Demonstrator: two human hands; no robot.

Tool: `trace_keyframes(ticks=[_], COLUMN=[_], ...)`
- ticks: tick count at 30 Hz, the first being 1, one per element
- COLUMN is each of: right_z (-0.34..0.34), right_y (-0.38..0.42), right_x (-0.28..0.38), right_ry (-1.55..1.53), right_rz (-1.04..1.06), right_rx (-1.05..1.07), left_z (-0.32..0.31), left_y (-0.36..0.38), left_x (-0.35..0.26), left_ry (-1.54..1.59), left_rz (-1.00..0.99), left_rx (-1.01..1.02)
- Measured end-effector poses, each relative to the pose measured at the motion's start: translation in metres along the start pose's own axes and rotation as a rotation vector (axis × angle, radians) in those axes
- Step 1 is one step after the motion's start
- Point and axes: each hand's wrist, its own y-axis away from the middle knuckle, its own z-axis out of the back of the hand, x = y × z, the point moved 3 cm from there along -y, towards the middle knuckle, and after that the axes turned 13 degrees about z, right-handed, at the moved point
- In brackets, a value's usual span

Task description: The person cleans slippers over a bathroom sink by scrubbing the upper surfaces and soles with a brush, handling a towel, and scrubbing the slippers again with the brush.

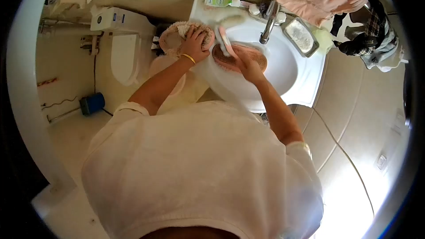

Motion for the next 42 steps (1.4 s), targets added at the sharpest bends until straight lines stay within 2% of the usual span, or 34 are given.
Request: trace_keyframes(ticks=[1, 3, 4, 7, 8, 11, 12, 17, 19, 23, 26, 27, 29, 30, 31, 32, 33, 35, 38, 42], right_z=[0.003, 0.018, 0.024, 0.040, 0.045, 0.066, 0.071, 0.079, 0.088, 0.097, 0.097, 0.097, 0.091, 0.085, 0.079, 0.071, 0.062, 0.038, 0.022, 0.016], right_y=[0.030, 0.065, 0.079, 0.111, 0.125, 0.132, 0.135, 0.155, 0.157, 0.164, 0.163, 0.161, 0.153, 0.151, 0.140, 0.131, 0.123, 0.114, 0.084, 0.041], right_x=[0.002, 0.014, 0.016, 0.019, 0.021, 0.037, 0.042, 0.039, 0.050, 0.057, 0.058, 0.060, 0.056, 0.050, 0.060, 0.065, 0.070, 0.072, 0.062, 0.039], right_ry=[-0.053, -0.045, -0.056, -0.053, 0.015, 0.048, 0.032, 0.132, 0.239, 0.223, 0.242, 0.262, 0.290, 0.336, 0.333, 0.364, 0.393, 0.449, 0.565, 0.593], right_rz=[-0.112, -0.297, -0.304, -0.241, -0.259, -0.372, -0.434, -0.316, -0.259, -0.407, -0.269, -0.215, -0.244, -0.251, -0.141, -0.258, -0.375, -0.273, -0.217, -0.281], right_rx=[-0.015, -0.012, -0.071, -0.189, -0.198, -0.097, -0.048, -0.051, -0.031, -0.068, -0.148, -0.169, -0.077, -0.017, -0.023, 0.102, 0.226, 0.329, 0.415, 0.395], left_z=[0.001, 0.029, 0.045, 0.088, 0.097, 0.147, 0.154, 0.172, 0.145, 0.082, 0.006, -0.022, -0.066, -0.063, -0.052, -0.039, -0.033, -0.023, -0.008, -0.035], left_y=[-0.001, -0.001, -0.002, 0.002, 0.005, 0.023, 0.027, 0.040, 0.043, 0.046, 0.059, 0.063, 0.069, 0.073, 0.074, 0.075, 0.076, 0.075, 0.077, 0.064], left_x=[0.001, 0.003, 0.002, 0.017, 0.018, -0.015, -0.023, -0.071, -0.082, -0.100, -0.095, -0.089, -0.078, -0.081, -0.083, -0.084, -0.085, -0.091, -0.099, -0.079], left_ry=[0.008, 0.300, 0.448, 0.618, 0.712, 0.911, 0.939, 1.219, 1.584, 2.241, 2.336, 2.333, 2.325, 2.316, 2.305, 2.289, 2.283, 2.270, 2.000, 2.186], left_rz=[0.006, 0.223, 0.327, 0.341, 0.296, 0.158, 0.168, 0.151, 0.292, 0.484, 0.883, 0.910, 0.955, 0.886, 0.816, 0.745, 0.766, 0.803, 1.086, 0.869], left_rx=[-0.047, -0.087, -0.114, -0.101, -0.171, -0.220, -0.194, -0.075, 0.047, 0.395, 0.493, 0.528, 0.605, 0.628, 0.644, 0.654, 0.639, 0.617, 0.566, 0.685])
